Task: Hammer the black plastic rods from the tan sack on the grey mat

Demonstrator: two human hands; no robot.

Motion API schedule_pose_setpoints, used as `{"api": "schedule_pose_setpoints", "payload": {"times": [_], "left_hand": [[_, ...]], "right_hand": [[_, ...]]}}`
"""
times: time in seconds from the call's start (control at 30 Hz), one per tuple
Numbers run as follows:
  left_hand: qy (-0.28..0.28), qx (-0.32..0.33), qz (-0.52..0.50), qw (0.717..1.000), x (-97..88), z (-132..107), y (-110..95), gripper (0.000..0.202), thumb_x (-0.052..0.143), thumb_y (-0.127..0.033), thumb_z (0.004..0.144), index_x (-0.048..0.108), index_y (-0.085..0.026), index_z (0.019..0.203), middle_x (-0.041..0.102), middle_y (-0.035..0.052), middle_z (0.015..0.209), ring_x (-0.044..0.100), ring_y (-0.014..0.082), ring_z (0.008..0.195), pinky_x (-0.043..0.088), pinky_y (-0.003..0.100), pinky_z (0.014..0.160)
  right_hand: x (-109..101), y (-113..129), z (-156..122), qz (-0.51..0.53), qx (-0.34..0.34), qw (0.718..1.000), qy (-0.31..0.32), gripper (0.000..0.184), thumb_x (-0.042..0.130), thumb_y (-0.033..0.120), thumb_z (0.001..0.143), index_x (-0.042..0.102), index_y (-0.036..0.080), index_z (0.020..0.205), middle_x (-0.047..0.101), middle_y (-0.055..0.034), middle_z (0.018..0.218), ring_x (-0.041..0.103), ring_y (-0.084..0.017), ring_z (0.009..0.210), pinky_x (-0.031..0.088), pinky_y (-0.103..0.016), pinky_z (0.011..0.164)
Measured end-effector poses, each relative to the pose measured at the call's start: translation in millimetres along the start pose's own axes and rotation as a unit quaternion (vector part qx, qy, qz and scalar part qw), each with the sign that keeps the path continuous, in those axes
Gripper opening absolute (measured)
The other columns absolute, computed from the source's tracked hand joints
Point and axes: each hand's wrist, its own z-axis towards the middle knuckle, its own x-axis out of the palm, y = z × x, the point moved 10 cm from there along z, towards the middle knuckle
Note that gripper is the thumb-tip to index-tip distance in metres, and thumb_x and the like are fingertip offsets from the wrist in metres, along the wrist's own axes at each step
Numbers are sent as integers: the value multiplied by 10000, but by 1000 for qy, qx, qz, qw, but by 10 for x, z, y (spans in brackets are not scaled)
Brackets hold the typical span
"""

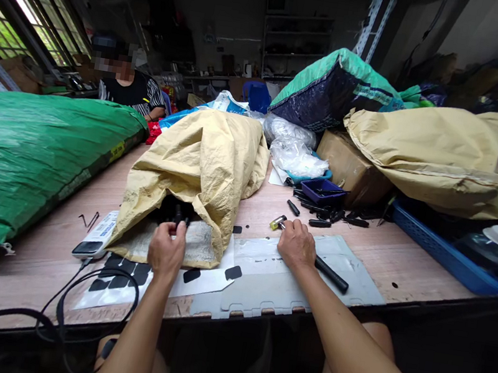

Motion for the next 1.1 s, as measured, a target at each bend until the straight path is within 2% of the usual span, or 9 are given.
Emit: {"api": "schedule_pose_setpoints", "payload": {"times": [0.07, 0.1, 0.2, 0.3, 0.43, 0.7, 0.8, 0.93, 1.1], "left_hand": [[-21, 58, -101, 993, -159, -288, -146, 347, 546, -494, 953, 631, -203, 1122, 706, 68, 998, 649, 229, 867, 497, 346, 803], [7, 109, -142, 984, -147, -457, -286, 340, 566, -486, 946, 628, -211, 1137, 707, 56, 991, 647, 216, 859, 503, 335, 810], [176, 269, -165, 932, 182, -1023, -794, 202, 605, -389, 938, 663, -234, 1053, 712, 42, 979, 644, 209, 907, 500, 327, 854], [267, 322, -89, 904, 575, -1327, -1013, 83, 626, -276, 928, 663, -235, 990, 701, 43, 961, 622, 227, 954, 480, 351, 873], [263, 314, -43, 911, 819, -1304, -1048, 93, 674, -216, 887, 648, -235, 974, 655, 49, 1016, 581, 238, 1002, 461, 368, 896], [280, 287, -88, 912, 931, -1245, -1005, 140, 752, -304, 842, 674, -232, 933, 642, 29, 935, 561, 225, 942, 421, 356, 857], [292, 272, -101, 911, 963, -1220, -981, 157, 771, -296, 822, 682, -227, 932, 649, 19, 925, 559, 218, 940, 414, 348, 850], [307, 243, -116, 913, 990, -1193, -959, 177, 804, -259, 778, 694, -227, 913, 663, 13, 947, 564, 216, 965, 412, 346, 861], [312, 213, -122, 918, 994, -1175, -961, 202, 838, -235, 736, 712, -224, 893, 681, 9, 935, 565, 219, 961, 406, 350, 864]], "right_hand": [[4, 0, -1, -1, -1, 1000, -1, 249, 434, 233, 995, 626, 172, 1142, 613, -130, 1134, 540, -245, 1057, 393, -333, 819], [5, -1, -2, -2, -2, 1000, -2, 252, 433, 231, 994, 626, 171, 1143, 612, -130, 1134, 539, -246, 1055, 394, -334, 818], [3, -5, -8, -3, -2, 1000, -8, 254, 433, 230, 992, 629, 167, 1142, 614, -127, 1128, 540, -249, 1049, 395, -340, 817], [4, -9, -10, -2, -1, 1000, -11, 259, 427, 237, 998, 632, 168, 1140, 617, -125, 1123, 544, -250, 1047, 395, -344, 814], [11, -13, -5, -1, -1, 1000, -9, 263, 434, 231, 994, 633, 172, 1156, 614, -128, 1136, 546, -247, 1051, 394, -338, 818], [-28, -57, -18, 23, 17, 1000, -9, 309, 476, 245, 977, 657, 200, 1223, 632, -117, 1155, 561, -248, 1065, 401, -329, 819], [-36, -124, 33, 54, 16, 998, 18, 310, 505, 221, 961, 689, 217, 1211, 665, -98, 1151, 592, -236, 1055, 416, -314, 825], [-298, -169, 5, 154, -9, 988, -3, 333, 484, 208, 966, 698, 210, 1221, 702, -93, 1164, 633, -212, 1028, 450, -299, 863], [-679, 91, -390, 346, -84, 934, -17, 321, 527, 262, 945, 711, 208, 1203, 740, -78, 1136, 671, -204, 988, 508, -305, 882]]}}
